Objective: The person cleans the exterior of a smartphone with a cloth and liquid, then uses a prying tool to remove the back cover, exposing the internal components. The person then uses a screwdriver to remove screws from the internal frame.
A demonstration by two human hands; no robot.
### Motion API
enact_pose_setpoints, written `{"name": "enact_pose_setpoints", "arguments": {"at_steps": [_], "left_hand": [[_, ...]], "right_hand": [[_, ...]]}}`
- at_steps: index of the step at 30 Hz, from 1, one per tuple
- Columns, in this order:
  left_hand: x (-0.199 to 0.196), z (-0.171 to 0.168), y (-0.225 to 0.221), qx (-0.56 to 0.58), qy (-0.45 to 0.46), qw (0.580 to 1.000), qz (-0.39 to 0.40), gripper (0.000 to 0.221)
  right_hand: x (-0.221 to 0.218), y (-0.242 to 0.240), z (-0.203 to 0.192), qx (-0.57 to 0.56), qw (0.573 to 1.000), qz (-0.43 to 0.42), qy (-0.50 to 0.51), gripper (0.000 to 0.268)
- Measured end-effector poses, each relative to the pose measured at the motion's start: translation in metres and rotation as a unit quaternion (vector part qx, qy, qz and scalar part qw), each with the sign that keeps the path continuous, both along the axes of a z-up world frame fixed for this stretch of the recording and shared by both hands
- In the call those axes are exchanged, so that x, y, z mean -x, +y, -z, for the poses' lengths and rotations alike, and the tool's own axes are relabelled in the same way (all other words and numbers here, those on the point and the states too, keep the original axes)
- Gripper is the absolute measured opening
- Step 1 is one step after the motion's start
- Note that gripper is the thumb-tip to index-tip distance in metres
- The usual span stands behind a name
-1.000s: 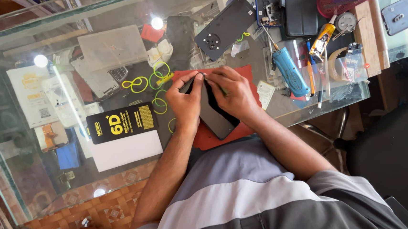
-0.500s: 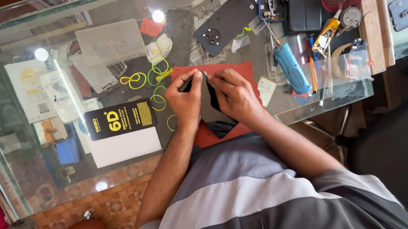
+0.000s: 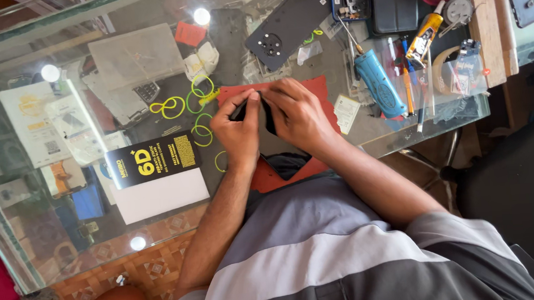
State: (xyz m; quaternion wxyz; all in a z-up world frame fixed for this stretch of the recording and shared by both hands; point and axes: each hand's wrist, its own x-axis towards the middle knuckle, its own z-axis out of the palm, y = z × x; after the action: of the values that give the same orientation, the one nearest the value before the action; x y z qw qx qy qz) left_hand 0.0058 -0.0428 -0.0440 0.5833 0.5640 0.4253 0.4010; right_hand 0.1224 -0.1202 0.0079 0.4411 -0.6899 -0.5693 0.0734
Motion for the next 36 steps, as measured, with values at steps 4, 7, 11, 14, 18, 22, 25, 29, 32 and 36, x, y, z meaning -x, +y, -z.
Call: {"name": "enact_pose_setpoints", "arguments": {"at_steps": [4, 7, 11, 14, 18, 22, 25, 29, 32, 36], "left_hand": [[0.000, 0.001, -0.003, 0.029, -0.036, 0.999, -0.007, 0.013], [0.002, -0.001, -0.005, 0.053, -0.050, 0.997, 0.001, 0.014], [0.002, 0.000, 0.000, -0.009, 0.002, 1.000, 0.005, 0.013], [0.002, -0.001, -0.003, 0.009, -0.021, 1.000, -0.001, 0.013], [0.001, -0.002, -0.004, 0.060, -0.088, 0.994, 0.018, 0.013], [-0.002, -0.003, -0.004, 0.069, -0.109, 0.991, 0.021, 0.012], [-0.002, -0.002, -0.003, 0.084, -0.113, 0.990, 0.021, 0.012], [0.001, -0.002, -0.004, 0.071, -0.117, 0.990, 0.021, 0.011], [-0.001, -0.004, -0.005, 0.071, -0.128, 0.989, 0.017, 0.010], [-0.001, -0.006, -0.005, 0.080, -0.123, 0.989, 0.019, 0.011]], "right_hand": [[0.003, -0.004, -0.004, 0.020, 1.000, -0.011, 0.001, 0.028], [0.005, -0.023, -0.010, 0.032, 0.999, -0.017, 0.006, 0.027], [0.003, -0.008, -0.004, 0.008, 1.000, -0.014, 0.004, 0.028], [0.005, -0.018, -0.004, 0.007, 0.999, -0.027, -0.015, 0.034], [0.011, -0.081, -0.008, 0.050, 0.998, -0.031, -0.016, 0.038], [0.019, -0.106, -0.007, 0.080, 0.997, -0.012, -0.011, 0.040], [0.012, -0.082, 0.003, 0.050, 0.998, -0.017, -0.016, 0.041], [0.008, -0.061, 0.005, 0.030, 0.998, -0.043, -0.020, 0.040], [0.011, -0.095, -0.006, 0.071, 0.996, -0.044, -0.030, 0.046], [0.023, -0.118, -0.008, 0.068, 0.997, -0.015, -0.034, 0.045]]}}
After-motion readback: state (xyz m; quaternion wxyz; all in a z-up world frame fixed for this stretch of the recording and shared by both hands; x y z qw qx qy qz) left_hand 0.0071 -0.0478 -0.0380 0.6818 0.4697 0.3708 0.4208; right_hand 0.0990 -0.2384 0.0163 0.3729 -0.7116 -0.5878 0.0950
